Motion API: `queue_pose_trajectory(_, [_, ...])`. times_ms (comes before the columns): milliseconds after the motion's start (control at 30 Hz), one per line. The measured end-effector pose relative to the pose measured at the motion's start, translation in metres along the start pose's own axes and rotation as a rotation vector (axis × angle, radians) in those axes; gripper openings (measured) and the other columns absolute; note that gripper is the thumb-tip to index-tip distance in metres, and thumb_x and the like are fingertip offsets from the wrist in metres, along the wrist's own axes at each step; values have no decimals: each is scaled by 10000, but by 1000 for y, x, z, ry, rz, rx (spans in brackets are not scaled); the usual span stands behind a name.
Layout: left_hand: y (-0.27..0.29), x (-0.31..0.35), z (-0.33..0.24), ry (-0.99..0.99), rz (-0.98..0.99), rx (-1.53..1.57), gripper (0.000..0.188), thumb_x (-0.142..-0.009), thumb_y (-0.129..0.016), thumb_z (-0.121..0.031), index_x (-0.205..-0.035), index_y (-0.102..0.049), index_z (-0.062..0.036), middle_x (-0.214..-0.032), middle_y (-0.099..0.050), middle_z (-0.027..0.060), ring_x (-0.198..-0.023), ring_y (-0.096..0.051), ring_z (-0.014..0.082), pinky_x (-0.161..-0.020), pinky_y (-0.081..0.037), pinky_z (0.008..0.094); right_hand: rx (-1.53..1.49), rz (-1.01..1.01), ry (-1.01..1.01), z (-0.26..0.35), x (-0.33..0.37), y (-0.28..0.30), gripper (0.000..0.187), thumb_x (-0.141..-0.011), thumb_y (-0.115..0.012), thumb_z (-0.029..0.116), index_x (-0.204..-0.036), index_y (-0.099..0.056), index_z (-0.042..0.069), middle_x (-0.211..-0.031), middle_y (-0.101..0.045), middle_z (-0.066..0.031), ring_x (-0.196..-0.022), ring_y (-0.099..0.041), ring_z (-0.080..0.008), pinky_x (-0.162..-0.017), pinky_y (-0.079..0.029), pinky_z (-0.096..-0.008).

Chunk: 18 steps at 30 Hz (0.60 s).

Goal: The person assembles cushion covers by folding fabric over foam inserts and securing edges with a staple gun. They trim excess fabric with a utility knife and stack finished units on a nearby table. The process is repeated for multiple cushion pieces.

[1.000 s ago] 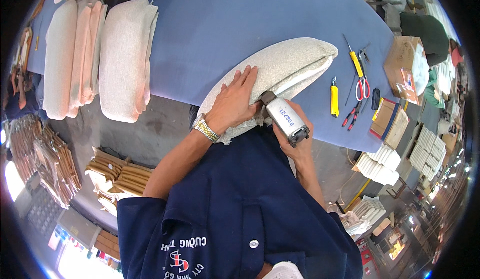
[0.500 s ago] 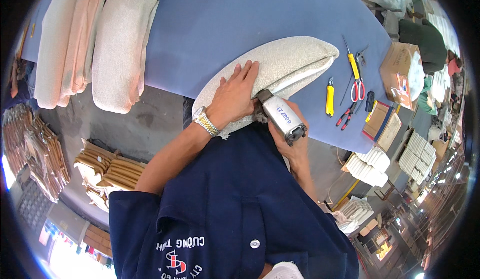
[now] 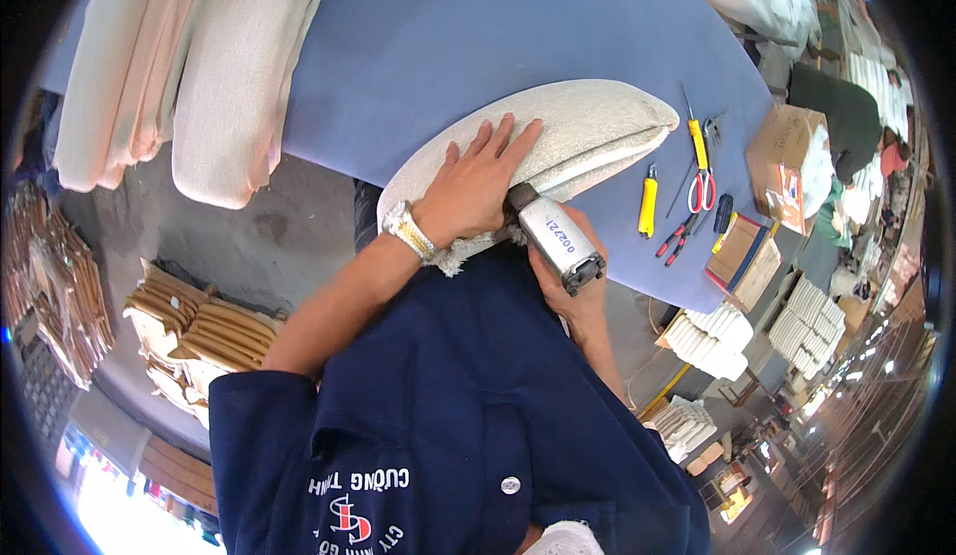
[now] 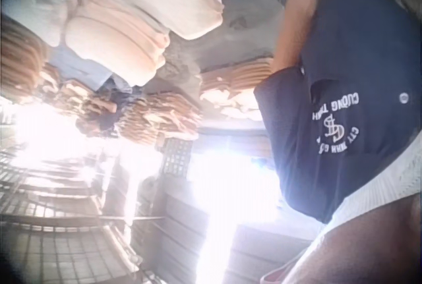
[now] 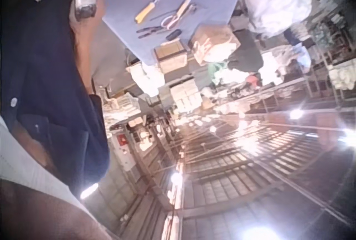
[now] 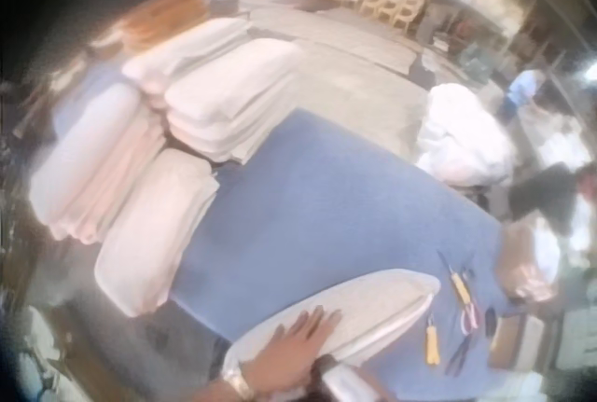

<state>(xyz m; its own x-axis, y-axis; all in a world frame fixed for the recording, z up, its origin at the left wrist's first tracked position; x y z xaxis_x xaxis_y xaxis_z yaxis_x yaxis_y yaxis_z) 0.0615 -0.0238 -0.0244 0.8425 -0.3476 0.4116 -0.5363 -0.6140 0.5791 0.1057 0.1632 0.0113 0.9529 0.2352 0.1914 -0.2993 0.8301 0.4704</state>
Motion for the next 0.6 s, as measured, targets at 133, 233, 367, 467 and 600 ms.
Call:
queue_pose_trajectory(133, [26, -4, 50, -328, 228, 614, 1159, -748, -836, -310, -1633, -102, -171, -1661, -167, 240, -1537, -176, 405, -1236, -193, 538, 12, -38, 18, 6, 1, -6, 477, -800, -733, 19, -1261, -612, 21, -1028, -716, -110, -953, -699, -186, -855, -529, -297])
queue_pose_trajectory(233, [4, 4, 78, -238, 95, 381, 1191, -745, -831, -444, -1635, -89, -170, -1657, -170, 249, -1543, -163, 387, -1249, -155, 492, 12, -29, 63, 7, -4, -7, 475, -808, -746, 31, -1263, -612, 14, -1039, -722, -112, -952, -702, -183, -857, -531, -295])
queue_pose_trajectory(367, [-2, 22, 36, 52, 27, 163, 1038, -825, -761, -328, -1625, -124, -155, -1666, -168, 225, -1544, -148, 405, -1223, -202, 571, 24, -49, 85, -7, 1, -7, 477, -811, -747, 33, -1270, -618, 16, -1052, -727, -118, -959, -707, -185, -863, -537, -302])
queue_pose_trajectory(467, [-1, 29, 23, 97, 24, 122, 959, -858, -704, -261, -1620, -134, -144, -1669, -160, 218, -1540, -157, 414, -1193, -232, 634, -6, -80, 60, -10, 6, -8, 489, -803, -753, 33, -1275, -626, 15, -1068, -731, -124, -972, -712, -186, -871, -540, -306])
queue_pose_trajectory(600, [-5, 32, 23, 94, 14, 83, 966, -847, -706, -246, -1619, -135, -138, -1673, -152, 213, -1540, -156, 413, -1177, -245, 660, -22, -97, 79, -17, 14, -10, 496, -802, -759, 44, -1280, -633, 5, -1088, -735, -130, -983, -720, -186, -874, -546, -307])
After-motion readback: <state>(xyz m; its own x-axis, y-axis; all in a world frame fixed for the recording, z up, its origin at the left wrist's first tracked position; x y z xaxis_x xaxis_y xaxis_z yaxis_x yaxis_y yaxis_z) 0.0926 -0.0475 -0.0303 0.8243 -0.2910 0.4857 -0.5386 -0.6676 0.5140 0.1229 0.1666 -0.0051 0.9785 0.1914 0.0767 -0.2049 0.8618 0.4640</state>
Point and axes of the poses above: each hand's wrist, its own x-axis away from the middle knuckle, its own y-axis out of the back of the hand, z = x × y, the point moved 1 cm from there along -x, towards the middle knuckle
